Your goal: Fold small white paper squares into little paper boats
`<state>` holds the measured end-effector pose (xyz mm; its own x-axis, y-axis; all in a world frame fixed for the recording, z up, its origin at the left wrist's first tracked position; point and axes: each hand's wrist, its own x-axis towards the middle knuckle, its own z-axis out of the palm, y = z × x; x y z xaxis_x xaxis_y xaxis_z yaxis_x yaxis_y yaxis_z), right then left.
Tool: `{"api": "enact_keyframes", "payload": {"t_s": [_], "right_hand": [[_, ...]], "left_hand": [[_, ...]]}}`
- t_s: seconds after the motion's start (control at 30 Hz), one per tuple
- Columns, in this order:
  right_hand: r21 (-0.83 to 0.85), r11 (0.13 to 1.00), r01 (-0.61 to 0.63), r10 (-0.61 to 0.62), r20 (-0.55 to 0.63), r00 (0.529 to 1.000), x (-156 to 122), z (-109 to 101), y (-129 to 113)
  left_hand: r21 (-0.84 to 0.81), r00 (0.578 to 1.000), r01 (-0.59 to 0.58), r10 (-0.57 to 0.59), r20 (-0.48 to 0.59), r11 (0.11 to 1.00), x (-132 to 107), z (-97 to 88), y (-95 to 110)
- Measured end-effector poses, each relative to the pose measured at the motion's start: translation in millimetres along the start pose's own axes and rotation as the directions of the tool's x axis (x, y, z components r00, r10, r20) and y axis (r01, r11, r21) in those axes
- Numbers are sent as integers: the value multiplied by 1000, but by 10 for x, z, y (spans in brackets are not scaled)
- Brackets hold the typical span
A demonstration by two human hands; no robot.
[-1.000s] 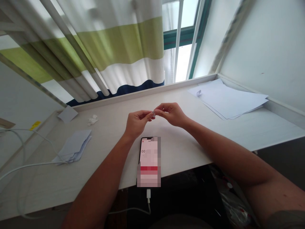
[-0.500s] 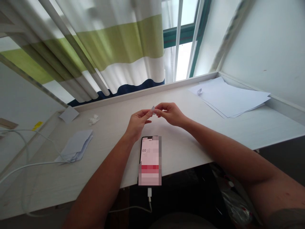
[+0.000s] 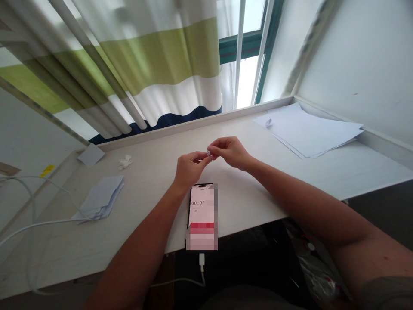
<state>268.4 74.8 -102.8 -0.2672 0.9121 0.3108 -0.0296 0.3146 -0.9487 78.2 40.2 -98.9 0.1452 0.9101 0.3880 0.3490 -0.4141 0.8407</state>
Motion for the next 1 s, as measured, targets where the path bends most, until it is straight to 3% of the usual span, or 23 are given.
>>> {"api": "enact_keyframes", "payload": {"t_s": [0.17, 0.47, 0.63, 0.8, 1.0], "right_hand": [[-27, 998, 51, -50, 32, 998, -2, 16, 21], [-42, 995, 85, -84, 35, 996, 5, -7, 63], [-49, 990, 134, -130, 69, 989, 17, -13, 79], [-106, 978, 181, -171, 96, 981, 7, -16, 31], [-143, 967, 209, -201, 67, 977, -22, 19, 7]], "left_hand": [[-9, 998, -53, 52, -33, 999, -3, -8, -19], [66, 995, -96, 96, 10, 993, -3, -30, -5], [-104, 1000, 28, -29, -10, 994, 14, -25, -8], [-394, 981, 192, -189, 46, 899, 34, -21, 22], [-481, 955, 294, -267, 125, 826, 62, -35, -4]]}}
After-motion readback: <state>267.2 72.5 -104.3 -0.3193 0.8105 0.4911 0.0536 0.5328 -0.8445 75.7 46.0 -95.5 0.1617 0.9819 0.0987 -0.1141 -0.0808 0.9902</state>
